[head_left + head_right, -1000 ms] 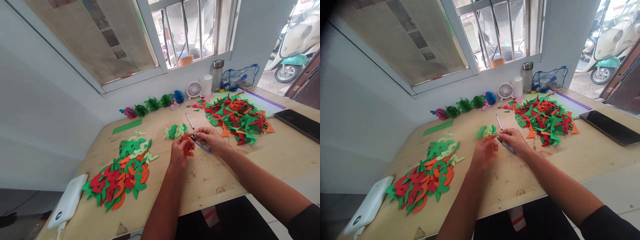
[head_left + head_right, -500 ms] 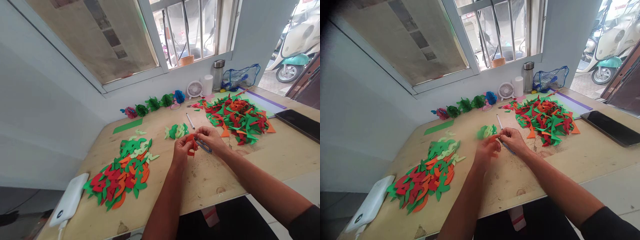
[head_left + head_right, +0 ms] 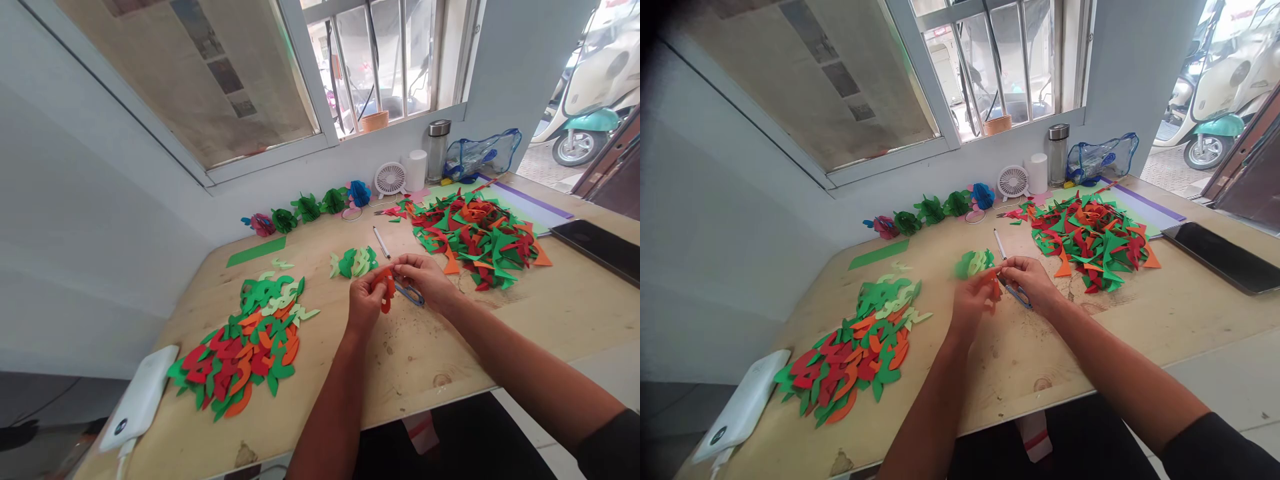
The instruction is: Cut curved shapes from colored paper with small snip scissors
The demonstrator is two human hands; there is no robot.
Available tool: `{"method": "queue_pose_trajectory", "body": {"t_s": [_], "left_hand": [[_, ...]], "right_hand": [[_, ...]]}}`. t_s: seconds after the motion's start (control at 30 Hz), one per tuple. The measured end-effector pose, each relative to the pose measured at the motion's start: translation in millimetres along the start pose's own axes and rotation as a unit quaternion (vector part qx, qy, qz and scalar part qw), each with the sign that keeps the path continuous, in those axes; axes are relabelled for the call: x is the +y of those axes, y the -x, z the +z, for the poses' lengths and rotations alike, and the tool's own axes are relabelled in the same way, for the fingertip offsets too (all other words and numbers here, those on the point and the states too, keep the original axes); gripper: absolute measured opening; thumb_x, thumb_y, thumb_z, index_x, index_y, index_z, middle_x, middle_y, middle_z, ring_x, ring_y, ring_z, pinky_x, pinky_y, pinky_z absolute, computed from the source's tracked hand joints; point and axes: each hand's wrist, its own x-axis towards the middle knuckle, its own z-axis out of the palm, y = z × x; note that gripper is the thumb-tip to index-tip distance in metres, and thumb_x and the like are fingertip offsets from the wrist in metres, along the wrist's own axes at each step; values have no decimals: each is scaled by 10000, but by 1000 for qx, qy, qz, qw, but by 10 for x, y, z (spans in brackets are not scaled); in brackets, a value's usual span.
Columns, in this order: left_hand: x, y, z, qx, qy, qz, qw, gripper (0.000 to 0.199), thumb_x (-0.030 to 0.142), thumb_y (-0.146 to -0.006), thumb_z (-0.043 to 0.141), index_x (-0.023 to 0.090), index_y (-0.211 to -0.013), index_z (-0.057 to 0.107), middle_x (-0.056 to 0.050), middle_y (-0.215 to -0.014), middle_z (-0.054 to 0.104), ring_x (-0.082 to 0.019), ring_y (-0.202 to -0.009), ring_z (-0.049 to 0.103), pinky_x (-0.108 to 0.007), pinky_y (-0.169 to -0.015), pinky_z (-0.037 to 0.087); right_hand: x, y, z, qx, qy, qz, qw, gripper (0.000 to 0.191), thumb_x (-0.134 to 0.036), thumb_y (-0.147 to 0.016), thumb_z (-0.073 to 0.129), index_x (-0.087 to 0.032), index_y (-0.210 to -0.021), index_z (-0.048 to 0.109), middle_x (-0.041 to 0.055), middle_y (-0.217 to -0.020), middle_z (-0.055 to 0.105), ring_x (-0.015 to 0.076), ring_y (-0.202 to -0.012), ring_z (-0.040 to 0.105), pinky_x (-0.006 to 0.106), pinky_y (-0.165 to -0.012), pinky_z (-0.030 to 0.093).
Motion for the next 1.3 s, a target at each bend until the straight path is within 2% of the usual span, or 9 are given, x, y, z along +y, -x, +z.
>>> {"method": "queue_pose_trajectory", "body": {"t_s": [0.37,0.6,0.9,1.3], "left_hand": [[14,-4,-15,-9,-11,7,1000,384,242,-685,568,163,-1032,713,0,-548,576,-87,-470,497,-190,-423,396],[44,-11,-13,-10,33,-32,999,395,291,-649,611,154,-1006,712,-10,-572,593,-89,-471,509,-178,-409,372],[101,56,3,-23,123,-85,989,341,242,-682,598,170,-1003,688,8,-577,591,-71,-473,486,-171,-442,382],[78,26,-6,-10,78,-77,994,355,275,-657,596,156,-974,700,-2,-571,602,-87,-472,494,-202,-454,392]], "right_hand": [[-17,2,-2,-6,-54,16,998,177,-302,-652,715,-163,-757,682,9,-661,618,73,-550,471,207,-498,347],[-13,4,-5,-10,-35,12,999,173,-284,-659,729,-159,-774,692,-3,-647,612,63,-532,450,207,-493,333],[-6,2,-11,-12,-39,14,999,195,-314,-661,740,-157,-770,702,-1,-639,609,62,-529,445,206,-492,325],[-11,-5,-18,-8,-19,6,1000,209,-353,-659,739,-164,-711,667,-4,-636,600,72,-524,439,224,-488,323]]}}
